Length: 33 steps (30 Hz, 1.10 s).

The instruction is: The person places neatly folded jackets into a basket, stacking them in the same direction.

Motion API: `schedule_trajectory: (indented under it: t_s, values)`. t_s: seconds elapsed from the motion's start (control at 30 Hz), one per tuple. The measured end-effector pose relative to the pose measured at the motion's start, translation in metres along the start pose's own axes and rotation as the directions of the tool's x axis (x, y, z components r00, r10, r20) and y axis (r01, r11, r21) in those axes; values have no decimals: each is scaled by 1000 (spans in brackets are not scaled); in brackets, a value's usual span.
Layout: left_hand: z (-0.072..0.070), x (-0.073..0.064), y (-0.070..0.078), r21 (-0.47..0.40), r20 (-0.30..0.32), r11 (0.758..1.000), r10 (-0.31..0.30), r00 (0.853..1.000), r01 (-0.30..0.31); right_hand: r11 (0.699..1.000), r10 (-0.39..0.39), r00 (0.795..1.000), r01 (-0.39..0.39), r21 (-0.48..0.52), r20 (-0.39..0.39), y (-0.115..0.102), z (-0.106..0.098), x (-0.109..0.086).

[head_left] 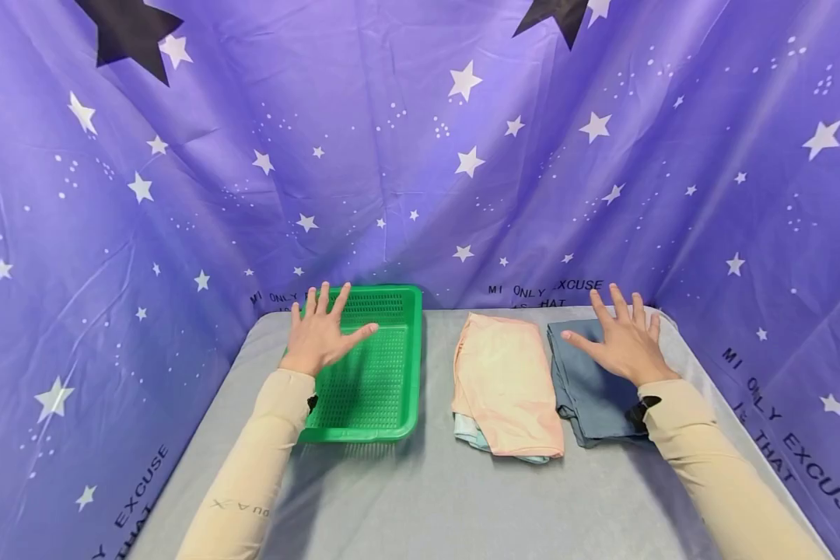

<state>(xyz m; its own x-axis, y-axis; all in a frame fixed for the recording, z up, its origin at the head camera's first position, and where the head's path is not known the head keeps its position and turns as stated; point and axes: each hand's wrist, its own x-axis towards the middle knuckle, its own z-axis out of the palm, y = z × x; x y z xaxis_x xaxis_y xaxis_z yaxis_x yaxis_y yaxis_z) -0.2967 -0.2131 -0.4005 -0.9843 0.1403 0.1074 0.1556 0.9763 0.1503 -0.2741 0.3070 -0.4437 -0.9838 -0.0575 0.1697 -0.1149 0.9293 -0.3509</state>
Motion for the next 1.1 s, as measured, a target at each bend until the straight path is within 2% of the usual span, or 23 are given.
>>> schedule_trajectory:
  t_s: [0.2, 0.33, 0.47, 0.57, 0.63, 0.67, 0.73, 0.77, 0.8, 0.87, 0.9, 0.93, 0.97, 1.0, 1.03, 1.07, 1.1]
  values:
    - [0, -6, 7, -10, 7, 1000, 3, 1000, -3, 1000, -8, 1000, 8, 5, 7, -6, 0, -3]
    - [-4, -15, 21, -28, 83, 1000, 0, 997, 2, 999, -34, 999, 34, 27, 6, -10, 0, -10]
    - [-10, -29, 43, -30, 140, 999, 42, 989, -38, 994, -60, 998, 57, 89, 34, -16, 2, -20]
    - [-10, -39, 66, -72, 88, 993, 101, 991, -95, 987, -61, 995, 49, 155, 74, -21, 7, -27]
    - [-5, -46, 82, -149, 17, 981, 129, 992, -125, 976, -52, 994, 30, 215, 100, -27, 12, -32]
    - [-1, -50, 90, -211, -23, 968, 136, 990, -138, 969, -49, 993, 20, 247, 111, -29, 16, -33]
    - [8, -56, 106, -370, -90, 917, 128, 988, -152, 945, -37, 991, -7, 327, 130, -35, 23, -36]
    - [13, -59, 114, -467, -115, 871, 110, 987, -151, 929, -30, 990, -24, 368, 138, -38, 28, -37]
    - [18, -61, 122, -571, -138, 807, 86, 987, -151, 914, -21, 989, -42, 405, 149, -40, 33, -38]
    - [30, -64, 139, -745, -168, 650, 36, 985, -151, 881, 0, 986, -78, 466, 166, -44, 42, -40]
    - [36, -66, 148, -805, -175, 574, 14, 985, -151, 864, 12, 984, -99, 493, 177, -46, 47, -42]
    - [43, -66, 157, -847, -179, 509, -6, 984, -151, 850, 26, 982, -120, 513, 186, -47, 51, -43]
    - [50, -67, 165, -877, -181, 457, -22, 983, -151, 838, 38, 980, -137, 528, 194, -48, 55, -45]
    - [57, -67, 174, -893, -179, 425, -36, 983, -147, 824, 49, 978, -153, 545, 202, -49, 59, -46]
    - [65, -67, 181, -902, -174, 408, -45, 984, -141, 813, 58, 976, -168, 557, 210, -50, 63, -47]
    - [72, -66, 188, -907, -160, 404, -59, 985, -123, 804, 67, 973, -184, 565, 221, -51, 67, -48]
    - [80, -65, 193, -900, -154, 421, -72, 985, -110, 796, 75, 970, -199, 572, 233, -52, 70, -49]
